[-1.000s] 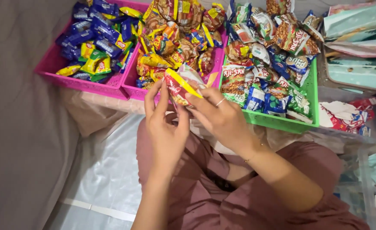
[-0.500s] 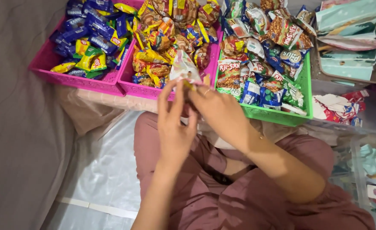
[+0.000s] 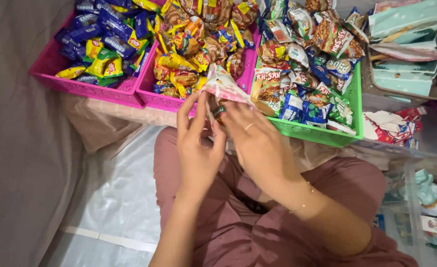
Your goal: A person sits on the floor and assembles snack gift bags by picking various small snack packets from colorful bins and placing them into small white and blue bags.
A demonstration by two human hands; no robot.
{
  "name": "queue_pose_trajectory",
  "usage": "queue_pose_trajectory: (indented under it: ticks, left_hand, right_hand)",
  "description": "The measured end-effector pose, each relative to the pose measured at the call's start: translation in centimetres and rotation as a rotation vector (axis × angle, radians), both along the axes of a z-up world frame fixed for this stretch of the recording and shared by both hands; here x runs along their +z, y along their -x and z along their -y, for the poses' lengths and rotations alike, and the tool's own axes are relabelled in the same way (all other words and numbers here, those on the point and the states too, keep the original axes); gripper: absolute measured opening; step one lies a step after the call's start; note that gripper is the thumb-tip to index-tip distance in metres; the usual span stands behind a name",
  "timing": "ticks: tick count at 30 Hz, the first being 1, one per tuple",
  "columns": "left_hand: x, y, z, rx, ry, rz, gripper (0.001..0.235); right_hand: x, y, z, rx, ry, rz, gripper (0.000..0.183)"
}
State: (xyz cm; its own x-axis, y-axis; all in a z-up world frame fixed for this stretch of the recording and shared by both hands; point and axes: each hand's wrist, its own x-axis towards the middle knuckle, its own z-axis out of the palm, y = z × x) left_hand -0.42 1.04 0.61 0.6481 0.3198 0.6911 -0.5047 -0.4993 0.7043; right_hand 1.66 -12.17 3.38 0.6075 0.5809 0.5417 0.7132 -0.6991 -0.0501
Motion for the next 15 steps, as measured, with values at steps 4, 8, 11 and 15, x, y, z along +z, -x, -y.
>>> queue_pose_trajectory:
  ticks: [4, 8, 11, 15]
  left_hand:
    - [0.1, 1.2, 0.0, -0.122, -0.012, -0.040, 0.068]
    - [-0.2, 2.3, 1.2, -0.178, -0.057, -0.088, 0.072]
    - [-0.3, 2.5, 1.1, -0.197, -0.051, -0.089, 0.070]
    - [-0.5, 2.3, 0.8, -0.159, -0.080, -0.074, 0.069]
  right_hand:
    - [-2.0, -0.9, 0.5, 0.002, 0.212, 0.034, 0.034]
    - [-4.2, -2.8, 1.2, -0.011, 0.296, 0.064, 0.027]
    - [-4.0, -3.7, 1.4, 0.018, 0.343, 0.054, 0.021]
    - [-4.1, -3.0, 0.8, 0.001, 0.394, 0.022, 0.023]
